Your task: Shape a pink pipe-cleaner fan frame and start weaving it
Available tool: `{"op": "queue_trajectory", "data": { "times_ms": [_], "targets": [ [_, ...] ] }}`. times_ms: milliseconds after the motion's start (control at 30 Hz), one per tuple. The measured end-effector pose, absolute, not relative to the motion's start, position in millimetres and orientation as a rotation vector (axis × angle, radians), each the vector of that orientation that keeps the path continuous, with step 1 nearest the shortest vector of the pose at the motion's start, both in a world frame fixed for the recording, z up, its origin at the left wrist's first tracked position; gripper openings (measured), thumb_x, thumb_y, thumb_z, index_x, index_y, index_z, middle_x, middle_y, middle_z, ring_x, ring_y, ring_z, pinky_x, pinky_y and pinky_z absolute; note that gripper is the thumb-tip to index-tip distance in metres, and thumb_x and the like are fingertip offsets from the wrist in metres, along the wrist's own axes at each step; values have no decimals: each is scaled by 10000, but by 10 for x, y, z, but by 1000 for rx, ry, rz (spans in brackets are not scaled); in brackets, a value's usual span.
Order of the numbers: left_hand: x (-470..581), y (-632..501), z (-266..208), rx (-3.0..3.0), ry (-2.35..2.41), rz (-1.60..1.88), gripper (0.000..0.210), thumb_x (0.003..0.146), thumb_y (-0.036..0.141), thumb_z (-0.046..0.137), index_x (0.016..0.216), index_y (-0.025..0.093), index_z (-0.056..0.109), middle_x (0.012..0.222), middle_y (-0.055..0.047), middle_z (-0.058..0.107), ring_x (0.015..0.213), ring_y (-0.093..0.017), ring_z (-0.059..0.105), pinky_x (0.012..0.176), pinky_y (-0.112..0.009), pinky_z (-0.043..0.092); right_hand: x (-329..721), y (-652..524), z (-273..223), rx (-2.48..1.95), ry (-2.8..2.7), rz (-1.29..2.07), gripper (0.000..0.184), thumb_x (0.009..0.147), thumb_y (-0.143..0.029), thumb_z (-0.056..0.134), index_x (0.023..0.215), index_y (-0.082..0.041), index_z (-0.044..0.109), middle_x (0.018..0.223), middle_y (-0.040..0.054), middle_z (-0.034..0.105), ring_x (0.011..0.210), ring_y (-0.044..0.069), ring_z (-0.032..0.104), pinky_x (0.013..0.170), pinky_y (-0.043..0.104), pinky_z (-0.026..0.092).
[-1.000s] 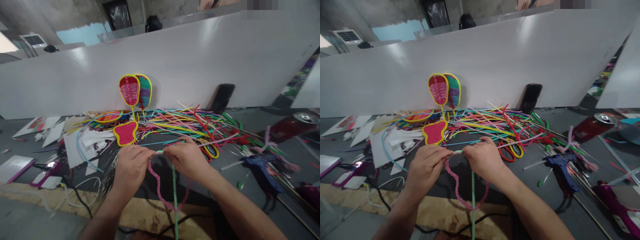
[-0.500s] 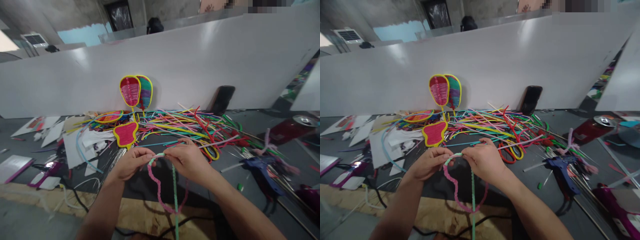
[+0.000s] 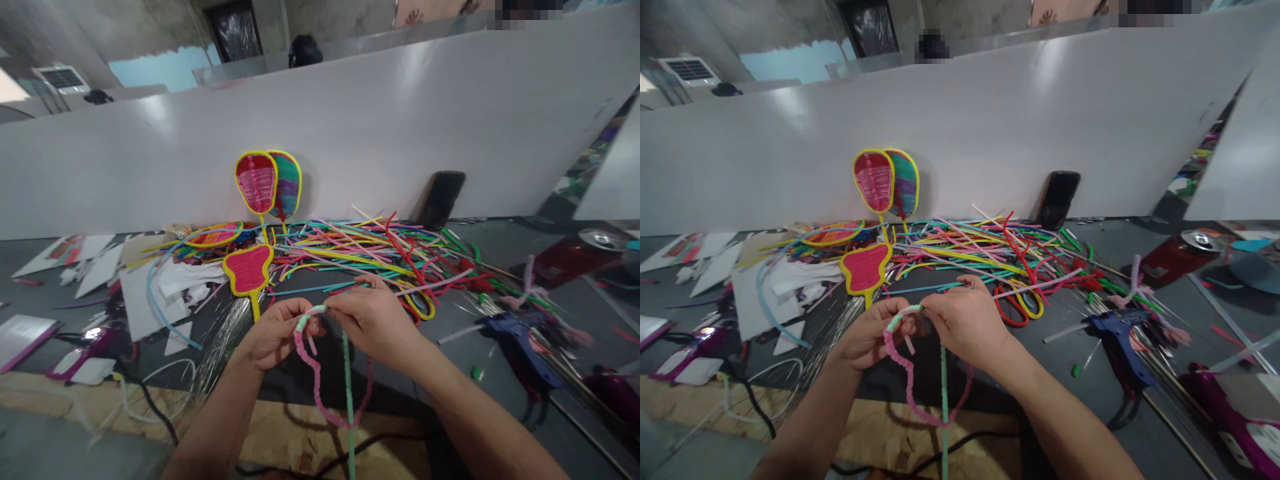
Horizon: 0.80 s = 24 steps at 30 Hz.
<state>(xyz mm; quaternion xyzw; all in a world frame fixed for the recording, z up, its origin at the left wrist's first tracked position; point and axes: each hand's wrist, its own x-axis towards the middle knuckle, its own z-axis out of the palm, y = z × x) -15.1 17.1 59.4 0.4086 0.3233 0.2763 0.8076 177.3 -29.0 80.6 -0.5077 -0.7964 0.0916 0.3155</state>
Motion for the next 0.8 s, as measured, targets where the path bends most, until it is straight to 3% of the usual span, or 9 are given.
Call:
{"op": "queue_trajectory", "data": {
  "times_ms": [100,200,433,633,800],
  "targets": [
    [-169,177,662,1024,861,664,234,634,295,758,738,141,615,685,-3,609,612,-95,553,554,-181,420,1774,-287,804,-1392,-2116,174,162,861,-212,500,847,-248,657,709,-9,701,688,130,619,916,344,250],
    [-202,191,800,1335,1012,752,180,660,283,728,727,147,630,702,13,596,630,-82,526,597,-175,415,1761,-286,807,-1444,-2145,114,171,859,-207,494,826,-250,656,697,-11,698,679,135,615,925,361,240],
    [-244,208,1108,1838,1185,459,242,760,362,568,788,156,693,717,-18,666,652,-134,566,580,-203,418,1734,-305,828,-1491,-2182,-18,181,852,-193,487,783,-234,649,626,-15,670,631,139,589,919,372,231],
    [-177,186,1155,2025,1269,373,285,697,441,622,770,180,712,688,0,686,610,-132,575,548,-197,398,1701,-310,826,-1507,-2185,-76,184,849,-192,489,738,-215,633,612,-7,666,611,138,575,939,392,208],
    [-154,214,1101,1945,1271,406,298,730,445,596,697,163,687,625,2,651,564,-113,533,517,-193,361,1689,-322,823,-1482,-2167,-100,175,843,-174,490,750,-219,631,615,-7,671,615,138,573,950,402,200]
  ]
}}
